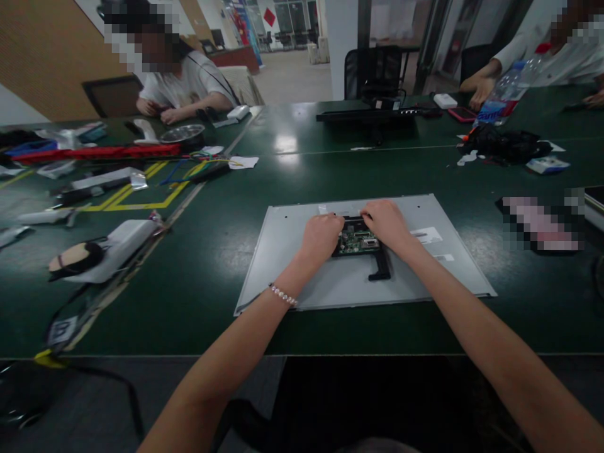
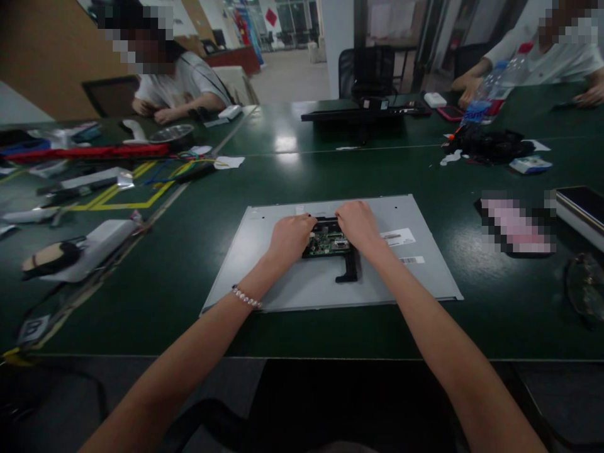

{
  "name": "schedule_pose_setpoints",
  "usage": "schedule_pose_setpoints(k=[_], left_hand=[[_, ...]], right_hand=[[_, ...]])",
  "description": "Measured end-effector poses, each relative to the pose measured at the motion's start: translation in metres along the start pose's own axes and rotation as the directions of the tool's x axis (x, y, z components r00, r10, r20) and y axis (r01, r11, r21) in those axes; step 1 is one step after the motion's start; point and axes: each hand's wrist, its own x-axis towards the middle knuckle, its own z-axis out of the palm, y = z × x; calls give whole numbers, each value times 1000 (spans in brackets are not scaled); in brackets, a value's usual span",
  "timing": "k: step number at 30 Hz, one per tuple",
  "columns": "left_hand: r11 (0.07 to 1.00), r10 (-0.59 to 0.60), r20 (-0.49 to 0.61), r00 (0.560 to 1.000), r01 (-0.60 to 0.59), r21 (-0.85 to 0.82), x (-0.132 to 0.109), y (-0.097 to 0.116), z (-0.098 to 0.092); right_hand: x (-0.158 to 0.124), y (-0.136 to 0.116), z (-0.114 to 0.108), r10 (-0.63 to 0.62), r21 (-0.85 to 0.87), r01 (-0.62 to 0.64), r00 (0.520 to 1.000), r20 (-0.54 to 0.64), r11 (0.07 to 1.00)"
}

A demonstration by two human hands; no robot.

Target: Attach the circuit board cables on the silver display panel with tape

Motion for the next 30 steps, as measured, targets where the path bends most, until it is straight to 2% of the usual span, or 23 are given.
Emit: schedule_pose_setpoints(k=[4,8,11,15,17,20,24,30], left_hand=[[1000,4,12,1000,-4,4,0,0,1],[999,-39,7,999,39,-28,-1,-1,-5],[992,-109,-34,993,107,-67,-1,-7,-15],[965,-242,-122,962,226,-137,-7,-19,-31],[955,-275,-156,949,250,-162,-16,-21,-37],[956,-262,-180,948,229,-183,-35,-18,-41],[968,-216,-204,955,182,-173,-57,-4,-40],[991,-89,-174,981,69,-114,-70,23,-44]], right_hand=[[0,-1,2,-5,-21,5,1000,11,1000],[-2,4,9,16,116,-14,1000,-11,993],[-5,8,13,42,254,-28,998,-52,967],[-7,9,9,67,309,-30,992,-110,951],[-10,5,3,73,356,-3,981,-181,934],[-15,-10,-7,15,452,118,960,-279,884],[-23,-40,-10,-122,553,257,955,-269,792],[-34,-72,-7,-152,682,263,964,-220,683]])
